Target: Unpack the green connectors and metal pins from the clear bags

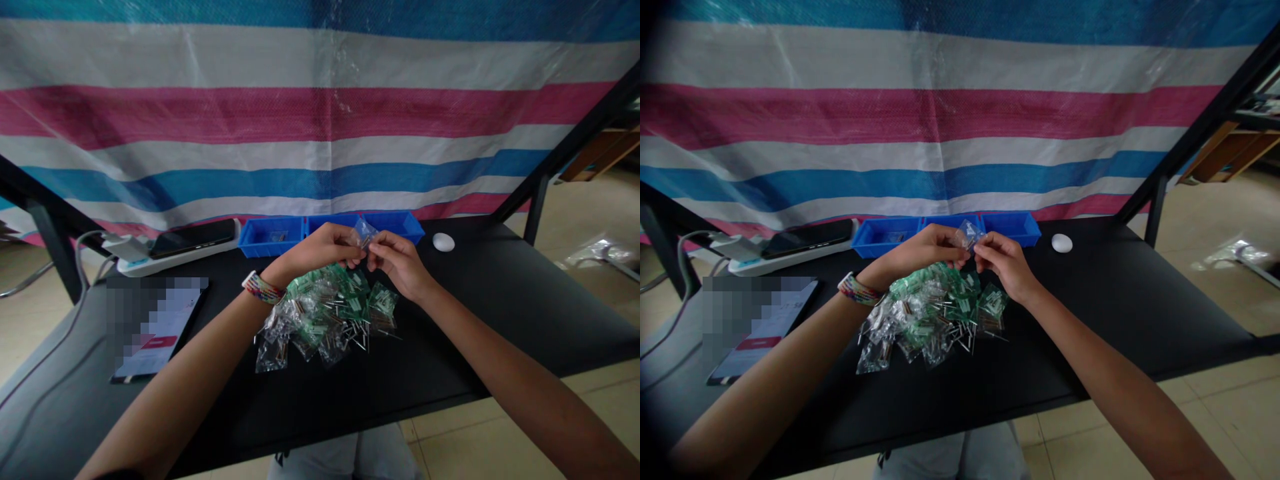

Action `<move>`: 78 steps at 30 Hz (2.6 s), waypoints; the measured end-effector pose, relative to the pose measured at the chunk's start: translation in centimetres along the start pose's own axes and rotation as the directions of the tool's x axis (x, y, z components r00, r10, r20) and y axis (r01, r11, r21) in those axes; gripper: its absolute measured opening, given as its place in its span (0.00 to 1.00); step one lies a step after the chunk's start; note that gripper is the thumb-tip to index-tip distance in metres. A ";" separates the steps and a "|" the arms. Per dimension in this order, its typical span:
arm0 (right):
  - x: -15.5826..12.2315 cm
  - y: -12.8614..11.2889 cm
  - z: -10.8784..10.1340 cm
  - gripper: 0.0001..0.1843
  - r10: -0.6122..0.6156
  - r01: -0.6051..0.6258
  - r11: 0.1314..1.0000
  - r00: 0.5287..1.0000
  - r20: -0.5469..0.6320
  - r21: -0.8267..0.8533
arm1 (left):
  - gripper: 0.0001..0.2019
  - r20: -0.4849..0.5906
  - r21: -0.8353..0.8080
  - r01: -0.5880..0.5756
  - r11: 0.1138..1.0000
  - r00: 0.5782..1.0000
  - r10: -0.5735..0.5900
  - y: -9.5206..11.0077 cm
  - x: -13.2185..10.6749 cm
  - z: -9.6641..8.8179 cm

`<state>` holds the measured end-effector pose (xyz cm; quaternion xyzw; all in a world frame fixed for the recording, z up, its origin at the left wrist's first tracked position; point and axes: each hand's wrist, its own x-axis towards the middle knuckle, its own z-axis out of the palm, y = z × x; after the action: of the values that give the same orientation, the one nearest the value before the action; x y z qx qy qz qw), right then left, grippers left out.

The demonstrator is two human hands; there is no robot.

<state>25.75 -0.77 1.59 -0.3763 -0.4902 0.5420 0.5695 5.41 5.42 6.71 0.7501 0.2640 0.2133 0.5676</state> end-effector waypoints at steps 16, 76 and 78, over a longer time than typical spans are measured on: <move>-0.4 0.0 0.2 0.17 -0.021 0.024 0.999 0.998 0.065 -0.039 | 0.06 0.098 0.100 0.082 0.992 0.991 -0.092 1.3 -0.4 -0.6; -0.3 0.7 0.4 0.08 -0.357 0.320 0.889 0.933 -0.056 -0.326 | 0.27 -0.019 -0.052 0.281 0.958 0.959 -0.282 0.3 -0.4 -1.4; -0.4 0.7 0.5 0.07 -0.404 0.365 0.860 0.914 -0.039 -0.357 | 0.19 -0.025 -0.088 0.234 0.968 0.971 -0.237 0.3 -0.5 -1.3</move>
<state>25.14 -1.07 0.93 -0.3940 -0.6093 0.3017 0.6184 4.26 6.02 7.35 0.6849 0.3521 0.1685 0.6153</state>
